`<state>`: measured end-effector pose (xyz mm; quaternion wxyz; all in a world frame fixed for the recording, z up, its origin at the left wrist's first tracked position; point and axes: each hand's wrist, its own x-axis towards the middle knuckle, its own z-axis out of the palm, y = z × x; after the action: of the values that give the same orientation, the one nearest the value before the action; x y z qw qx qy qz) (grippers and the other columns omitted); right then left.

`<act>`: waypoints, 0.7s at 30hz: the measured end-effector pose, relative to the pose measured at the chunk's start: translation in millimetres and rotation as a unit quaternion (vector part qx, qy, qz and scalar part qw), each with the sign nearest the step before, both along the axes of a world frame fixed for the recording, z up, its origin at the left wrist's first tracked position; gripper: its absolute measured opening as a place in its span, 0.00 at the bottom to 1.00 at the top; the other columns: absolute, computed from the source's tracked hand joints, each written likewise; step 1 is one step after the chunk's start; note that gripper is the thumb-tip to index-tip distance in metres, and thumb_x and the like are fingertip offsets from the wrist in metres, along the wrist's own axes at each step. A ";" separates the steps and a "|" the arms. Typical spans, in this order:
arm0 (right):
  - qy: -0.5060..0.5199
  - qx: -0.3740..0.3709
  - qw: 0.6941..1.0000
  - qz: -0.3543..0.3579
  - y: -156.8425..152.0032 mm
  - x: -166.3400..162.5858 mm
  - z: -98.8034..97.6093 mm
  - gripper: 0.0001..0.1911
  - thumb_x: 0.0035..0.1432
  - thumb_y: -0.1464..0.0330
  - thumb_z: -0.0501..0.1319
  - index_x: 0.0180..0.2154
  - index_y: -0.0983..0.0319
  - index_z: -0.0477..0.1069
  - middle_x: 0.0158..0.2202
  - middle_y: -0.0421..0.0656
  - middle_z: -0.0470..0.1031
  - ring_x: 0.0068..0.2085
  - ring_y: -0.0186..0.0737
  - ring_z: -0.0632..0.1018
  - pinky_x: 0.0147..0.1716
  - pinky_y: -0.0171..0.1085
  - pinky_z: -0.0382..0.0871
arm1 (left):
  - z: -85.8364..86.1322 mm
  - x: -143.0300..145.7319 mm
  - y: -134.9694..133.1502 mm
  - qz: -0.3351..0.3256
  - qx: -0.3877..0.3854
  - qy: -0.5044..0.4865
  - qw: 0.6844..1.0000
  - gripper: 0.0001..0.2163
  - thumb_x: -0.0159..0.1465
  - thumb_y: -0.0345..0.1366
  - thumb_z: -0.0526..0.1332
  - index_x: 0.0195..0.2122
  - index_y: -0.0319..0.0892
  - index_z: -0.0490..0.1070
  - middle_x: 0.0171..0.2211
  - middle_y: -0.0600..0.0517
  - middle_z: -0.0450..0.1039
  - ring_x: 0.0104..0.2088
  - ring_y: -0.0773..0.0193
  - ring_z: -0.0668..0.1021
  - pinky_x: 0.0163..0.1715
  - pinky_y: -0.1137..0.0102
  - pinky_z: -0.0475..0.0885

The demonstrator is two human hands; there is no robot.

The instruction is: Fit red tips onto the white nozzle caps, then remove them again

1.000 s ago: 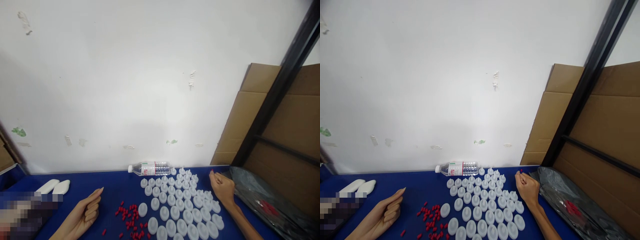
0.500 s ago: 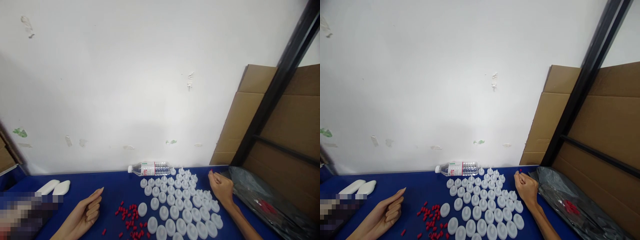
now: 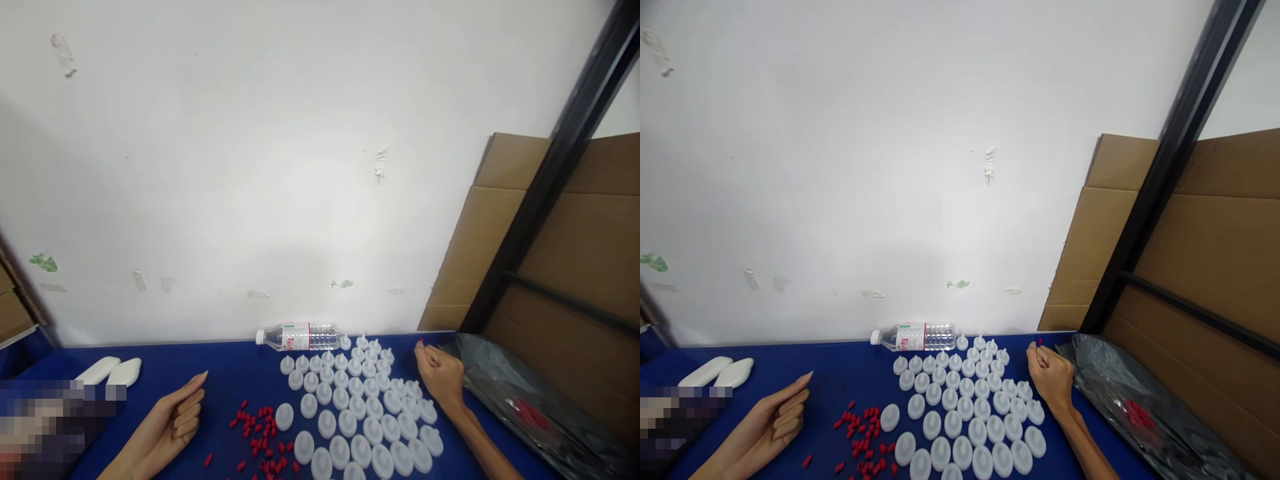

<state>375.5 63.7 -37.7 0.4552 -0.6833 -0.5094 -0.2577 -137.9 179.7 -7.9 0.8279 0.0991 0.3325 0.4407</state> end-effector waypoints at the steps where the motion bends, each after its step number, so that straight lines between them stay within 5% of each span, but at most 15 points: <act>1: 0.000 0.000 1.000 0.000 0.1 0.2 -0.2 0.27 0.63 0.62 0.53 0.16 0.58 0.43 0.16 0.33 0.46 0.18 0.28 0.53 0.22 0.35 0.48 | 0.1 0.1 0.0 0.001 0.004 0.000 1.000 0.15 0.67 0.28 0.61 0.26 0.43 0.55 0.18 0.64 0.44 0.10 0.76 0.57 0.13 0.77 0.42; 15: -0.001 -0.019 1.000 -0.011 -1.0 0.7 -0.3 0.26 0.63 0.61 0.52 0.17 0.59 0.44 0.16 0.33 0.46 0.19 0.28 0.53 0.22 0.35 0.49 | 5.8 0.8 -0.6 -0.020 -0.003 -0.008 1.000 0.10 0.67 0.31 0.61 0.30 0.41 0.61 0.19 0.63 0.46 0.11 0.76 0.57 0.15 0.75 0.41; 21: -0.005 -0.065 0.998 -0.025 -6.2 3.2 -2.2 0.26 0.62 0.58 0.52 0.16 0.59 0.50 0.14 0.35 0.54 0.18 0.31 0.60 0.23 0.34 0.53 | 8.0 4.0 -6.5 -0.033 -0.002 -0.015 0.999 0.14 0.62 0.30 0.66 0.27 0.41 0.59 0.19 0.64 0.44 0.12 0.78 0.55 0.15 0.76 0.41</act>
<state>378.7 57.5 -40.0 0.4013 -0.7224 -0.5100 -0.2386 -134.0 173.2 0.1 0.8471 0.1020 0.3178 0.4136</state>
